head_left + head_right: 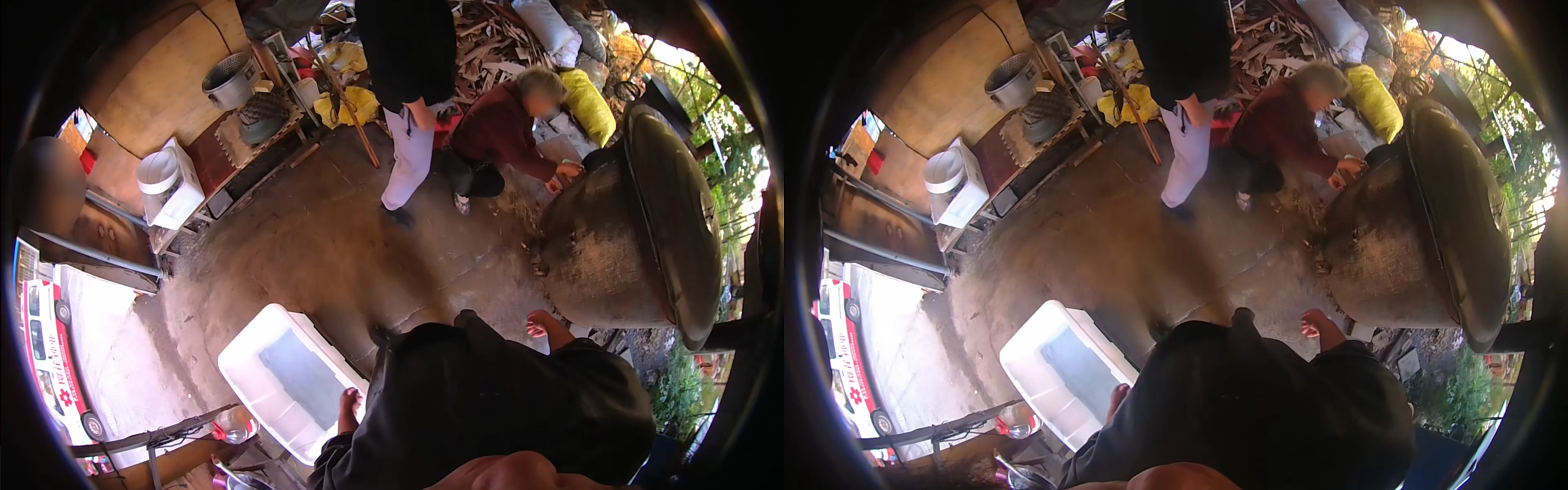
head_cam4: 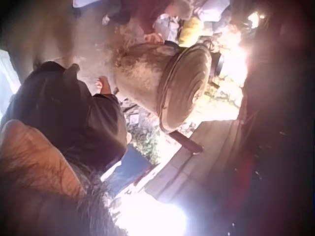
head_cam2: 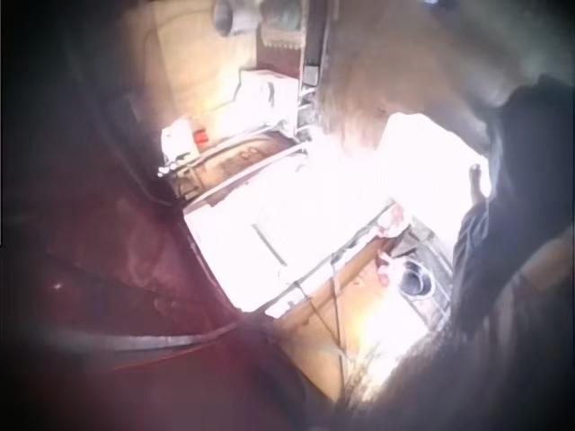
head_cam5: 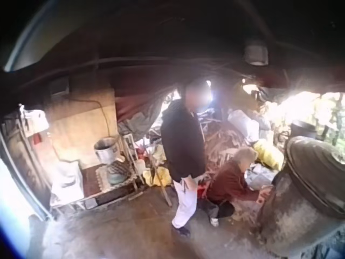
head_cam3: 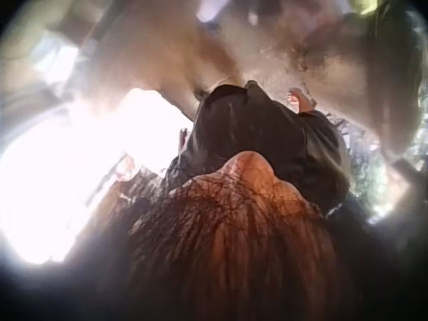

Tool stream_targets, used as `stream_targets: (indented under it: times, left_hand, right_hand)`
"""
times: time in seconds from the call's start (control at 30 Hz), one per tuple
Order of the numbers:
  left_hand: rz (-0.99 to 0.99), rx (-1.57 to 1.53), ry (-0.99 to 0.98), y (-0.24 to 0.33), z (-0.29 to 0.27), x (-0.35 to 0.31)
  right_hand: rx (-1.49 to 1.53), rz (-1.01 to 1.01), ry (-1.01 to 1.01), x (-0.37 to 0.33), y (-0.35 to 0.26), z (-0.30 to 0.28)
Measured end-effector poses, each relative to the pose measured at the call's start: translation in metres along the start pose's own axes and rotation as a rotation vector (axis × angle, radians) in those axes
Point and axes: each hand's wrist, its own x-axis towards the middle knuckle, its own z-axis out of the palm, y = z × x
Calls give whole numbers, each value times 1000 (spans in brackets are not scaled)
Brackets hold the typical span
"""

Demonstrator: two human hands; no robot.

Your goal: The person assembles a cylindrical machine by placing a white plastic funnel into a metal drum, inserting a metal rod, and securing a lid. They then place a metal disc into the drum and adjust components inside.

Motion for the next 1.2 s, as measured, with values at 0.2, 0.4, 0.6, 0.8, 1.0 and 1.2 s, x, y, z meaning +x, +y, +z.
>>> stream_targets:
  times: [0.2,0.4,0.6,0.8,1.0,1.2]
  left_hand:
    - [23,-123,258,98,-77,3]
    - [-25,-150,299,133,-148,22]
    - [-59,-257,174,155,-127,13]
    - [-47,-77,196,214,-171,36]
    - [-27,123,394,320,-278,82]
    - [204,-207,338,506,-319,74]
  right_hand:
    - [3,-163,-3,-43,-123,94]
    - [-93,-152,-195,-51,-171,157]
    - [-173,2,-167,17,-176,122]
    - [-188,-17,-20,53,-343,229]
    - [-61,-132,-449,39,-555,343]
    - [-325,-294,-297,7,-715,411]
